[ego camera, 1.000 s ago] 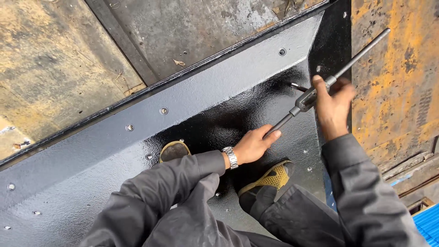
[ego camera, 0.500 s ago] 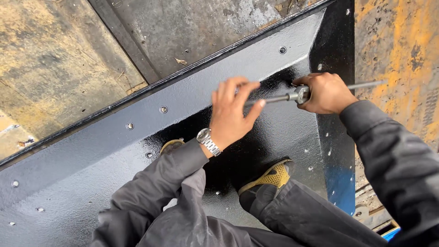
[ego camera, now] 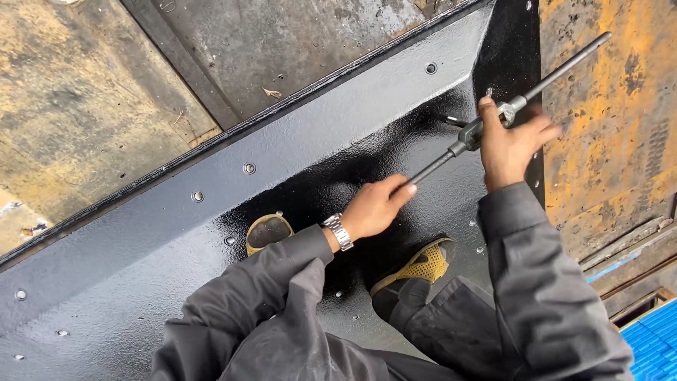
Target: The person kneels on a black-painted steel panel and uses a tap wrench to thread its pre-drilled holes, working on one hole at a time and repositioning the tool to reach holes across the panel.
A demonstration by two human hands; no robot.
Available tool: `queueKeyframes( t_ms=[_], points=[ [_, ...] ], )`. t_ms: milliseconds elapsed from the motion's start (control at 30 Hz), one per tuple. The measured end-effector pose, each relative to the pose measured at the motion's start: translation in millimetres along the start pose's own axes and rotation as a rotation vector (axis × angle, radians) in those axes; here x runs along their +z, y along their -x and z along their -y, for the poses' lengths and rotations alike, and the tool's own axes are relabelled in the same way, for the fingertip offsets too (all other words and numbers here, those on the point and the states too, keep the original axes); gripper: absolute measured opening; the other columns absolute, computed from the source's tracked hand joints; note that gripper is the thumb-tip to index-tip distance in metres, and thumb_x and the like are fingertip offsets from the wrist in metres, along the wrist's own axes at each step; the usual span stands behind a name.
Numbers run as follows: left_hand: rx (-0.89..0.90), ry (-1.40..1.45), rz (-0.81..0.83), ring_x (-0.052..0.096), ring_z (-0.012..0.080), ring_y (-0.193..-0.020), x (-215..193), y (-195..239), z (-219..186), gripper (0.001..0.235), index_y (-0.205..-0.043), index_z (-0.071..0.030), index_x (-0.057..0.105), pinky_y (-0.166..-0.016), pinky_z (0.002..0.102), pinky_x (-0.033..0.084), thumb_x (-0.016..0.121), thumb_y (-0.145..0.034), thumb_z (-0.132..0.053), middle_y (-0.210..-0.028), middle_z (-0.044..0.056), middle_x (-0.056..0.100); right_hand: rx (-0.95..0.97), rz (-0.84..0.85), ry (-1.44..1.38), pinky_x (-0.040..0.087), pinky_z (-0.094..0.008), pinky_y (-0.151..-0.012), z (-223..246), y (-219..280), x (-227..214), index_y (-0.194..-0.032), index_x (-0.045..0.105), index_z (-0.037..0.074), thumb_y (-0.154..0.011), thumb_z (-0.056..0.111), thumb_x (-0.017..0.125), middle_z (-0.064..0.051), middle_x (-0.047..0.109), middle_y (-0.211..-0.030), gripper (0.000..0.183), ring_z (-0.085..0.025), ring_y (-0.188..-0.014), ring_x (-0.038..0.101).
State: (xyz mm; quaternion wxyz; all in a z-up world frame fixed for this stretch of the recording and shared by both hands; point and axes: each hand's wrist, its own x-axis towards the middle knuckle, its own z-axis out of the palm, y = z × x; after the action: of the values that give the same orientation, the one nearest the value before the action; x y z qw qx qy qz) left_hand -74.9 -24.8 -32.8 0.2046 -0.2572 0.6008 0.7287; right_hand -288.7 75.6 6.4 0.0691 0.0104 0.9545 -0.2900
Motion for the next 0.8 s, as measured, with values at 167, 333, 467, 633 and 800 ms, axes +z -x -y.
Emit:
queueKeyframes(
  t_ms=[167,333,467,633,800],
  points=[
    [0.22,-0.124,-0.207,0.073,0.0255,-0.072,-59.1,-15.0,-37.5,0.029,-0.112,-0.012,0.073,-0.065,0.039,0.054,0.067,-0.096,-0.035,-0.083,0.009,0.074,-0.759,0.28,0.602,0.058,-0.048,-0.087,2.7,-33.9,-35.4,-0.132,0.054,0.0,-0.092,0.046,0.081,-0.023,0.066,-0.109,0.066,-0.036,-0.097,0.069],
    [0.394,-0.631,-0.329,0.063,0.0241,-0.109,-94.9,-33.3,-84.6,0.018,-0.108,-0.018,0.076,-0.09,0.041,0.044,0.075,-0.094,-0.03,-0.109,0.003,0.07,-0.565,0.832,0.794,0.058,-0.042,-0.081,5.9,-41.9,-24.7,-0.135,0.065,0.015,-0.074,0.043,0.085,-0.014,0.075,-0.098,0.069,-0.03,-0.086,0.073],
    [0.739,-0.6,-0.767,0.051,0.0287,-0.13,-99.4,-23.4,-98.5,0.03,-0.119,-0.014,0.066,-0.104,0.045,0.036,0.074,-0.092,-0.025,-0.134,0.009,0.056,-0.15,0.774,0.474,0.056,-0.038,-0.074,-28.2,-26.4,-10.2,-0.133,0.069,0.013,-0.076,0.03,0.082,-0.012,0.074,-0.087,0.061,-0.026,-0.078,0.073],
    [0.568,-0.404,-0.574,0.062,0.0271,-0.112,-72.5,-13.1,-54.5,0.021,-0.113,-0.013,0.068,-0.097,0.043,0.047,0.072,-0.1,-0.029,-0.12,0.006,0.064,0.493,0.556,-0.287,0.052,-0.035,-0.061,-32.7,10.3,21.0,-0.12,0.07,0.004,-0.086,0.028,0.078,-0.01,0.073,-0.088,0.043,-0.023,-0.073,0.07],
    [0.115,-0.276,0.067,0.072,0.0296,-0.07,-46.3,-4.9,-16.2,0.036,-0.104,-0.009,0.066,-0.063,0.043,0.055,0.062,-0.099,-0.045,-0.076,0.009,0.071,0.824,0.462,-0.457,0.065,-0.043,-0.062,-7.2,16.1,5.2,-0.101,0.064,0.006,-0.09,0.057,0.063,-0.018,0.074,-0.086,0.053,-0.028,-0.069,0.075]
  ],
)
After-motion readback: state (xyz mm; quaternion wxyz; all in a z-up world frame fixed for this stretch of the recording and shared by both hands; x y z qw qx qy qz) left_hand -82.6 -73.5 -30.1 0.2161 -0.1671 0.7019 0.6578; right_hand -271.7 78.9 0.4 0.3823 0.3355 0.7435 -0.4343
